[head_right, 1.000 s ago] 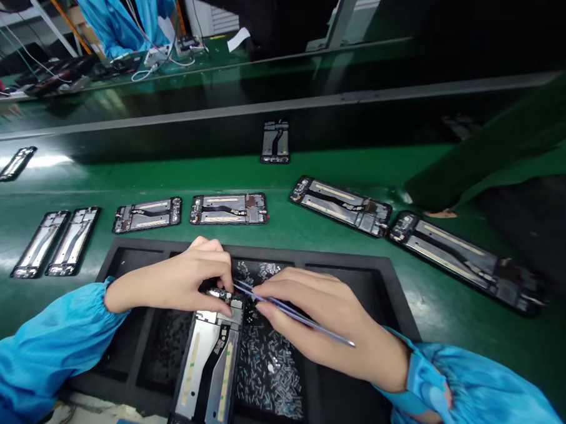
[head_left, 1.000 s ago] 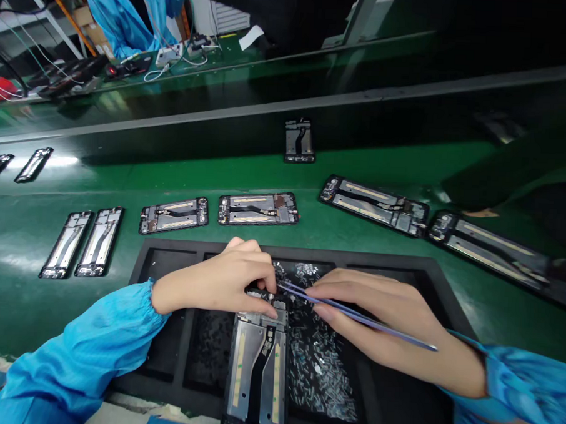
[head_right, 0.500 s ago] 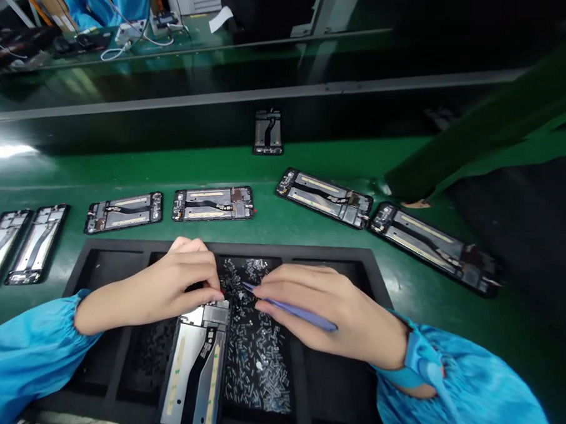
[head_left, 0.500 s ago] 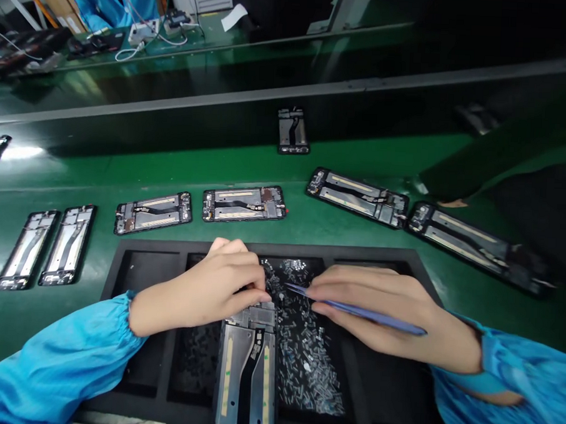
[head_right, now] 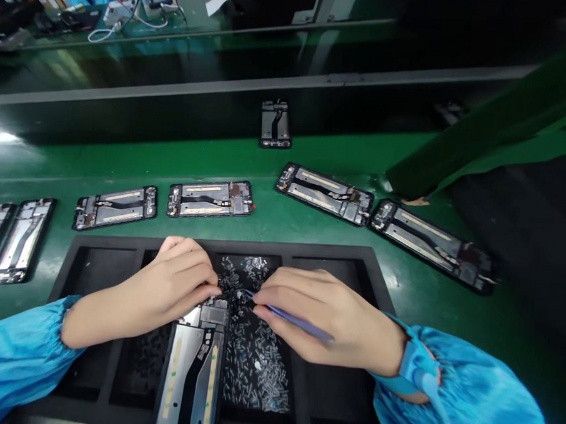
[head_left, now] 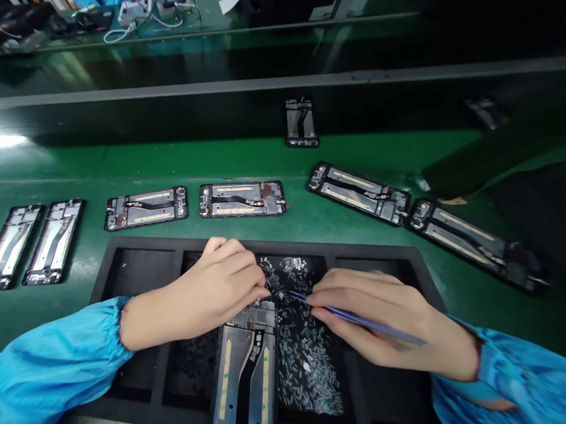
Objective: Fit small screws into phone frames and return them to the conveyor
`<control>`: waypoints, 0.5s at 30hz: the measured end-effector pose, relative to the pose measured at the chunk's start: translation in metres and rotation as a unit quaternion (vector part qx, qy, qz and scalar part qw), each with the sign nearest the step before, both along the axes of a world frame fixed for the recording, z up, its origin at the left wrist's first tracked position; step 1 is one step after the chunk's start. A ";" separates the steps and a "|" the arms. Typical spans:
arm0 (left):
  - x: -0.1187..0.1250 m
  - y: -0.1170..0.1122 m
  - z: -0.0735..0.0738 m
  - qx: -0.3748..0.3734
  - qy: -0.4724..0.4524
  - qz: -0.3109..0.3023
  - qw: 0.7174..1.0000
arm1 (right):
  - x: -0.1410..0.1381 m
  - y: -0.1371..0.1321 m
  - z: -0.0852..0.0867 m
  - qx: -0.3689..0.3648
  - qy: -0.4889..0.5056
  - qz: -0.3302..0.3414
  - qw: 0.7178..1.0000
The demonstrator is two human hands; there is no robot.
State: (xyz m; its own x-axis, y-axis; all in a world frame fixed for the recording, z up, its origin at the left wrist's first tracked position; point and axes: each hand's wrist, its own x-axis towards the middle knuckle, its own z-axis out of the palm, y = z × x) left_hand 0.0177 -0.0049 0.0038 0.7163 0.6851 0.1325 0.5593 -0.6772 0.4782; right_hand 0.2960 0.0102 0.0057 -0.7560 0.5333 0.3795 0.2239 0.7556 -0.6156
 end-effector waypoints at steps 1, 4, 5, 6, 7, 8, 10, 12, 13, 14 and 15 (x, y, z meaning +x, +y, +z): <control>0.000 0.000 0.000 0.003 -0.001 0.009 1.000 | 0.000 0.001 0.000 -0.015 -0.003 -0.010 1.000; 0.000 -0.001 0.003 0.003 -0.018 0.040 0.999 | 0.001 0.004 -0.001 -0.052 -0.017 -0.039 0.998; 0.000 -0.002 0.004 0.001 -0.026 0.049 0.998 | 0.001 0.004 0.000 -0.053 -0.021 -0.042 0.998; 0.000 -0.002 0.004 0.001 -0.033 0.057 0.998 | 0.001 0.003 0.000 -0.044 -0.020 -0.041 0.998; 0.000 -0.002 0.005 0.001 -0.039 0.064 0.997 | 0.000 0.001 0.000 -0.022 -0.021 -0.038 0.999; 0.001 -0.002 0.005 0.002 -0.044 0.071 0.996 | -0.001 -0.001 0.001 0.015 -0.026 -0.034 0.999; 0.002 -0.002 0.006 0.007 -0.052 0.087 0.995 | -0.002 -0.009 0.002 0.114 -0.055 -0.015 0.992; 0.003 -0.002 0.005 0.011 -0.058 0.103 0.993 | -0.002 -0.017 0.003 0.205 -0.089 0.011 0.975; 0.003 -0.001 0.005 0.011 -0.059 0.109 0.992 | -0.002 -0.021 0.003 0.238 -0.099 0.026 0.966; 0.003 -0.001 0.004 0.011 -0.059 0.112 0.992 | -0.002 -0.025 0.003 0.260 -0.104 0.039 0.959; 0.003 -0.001 0.004 0.011 -0.059 0.113 0.992 | -0.002 -0.028 0.003 0.273 -0.110 0.050 0.955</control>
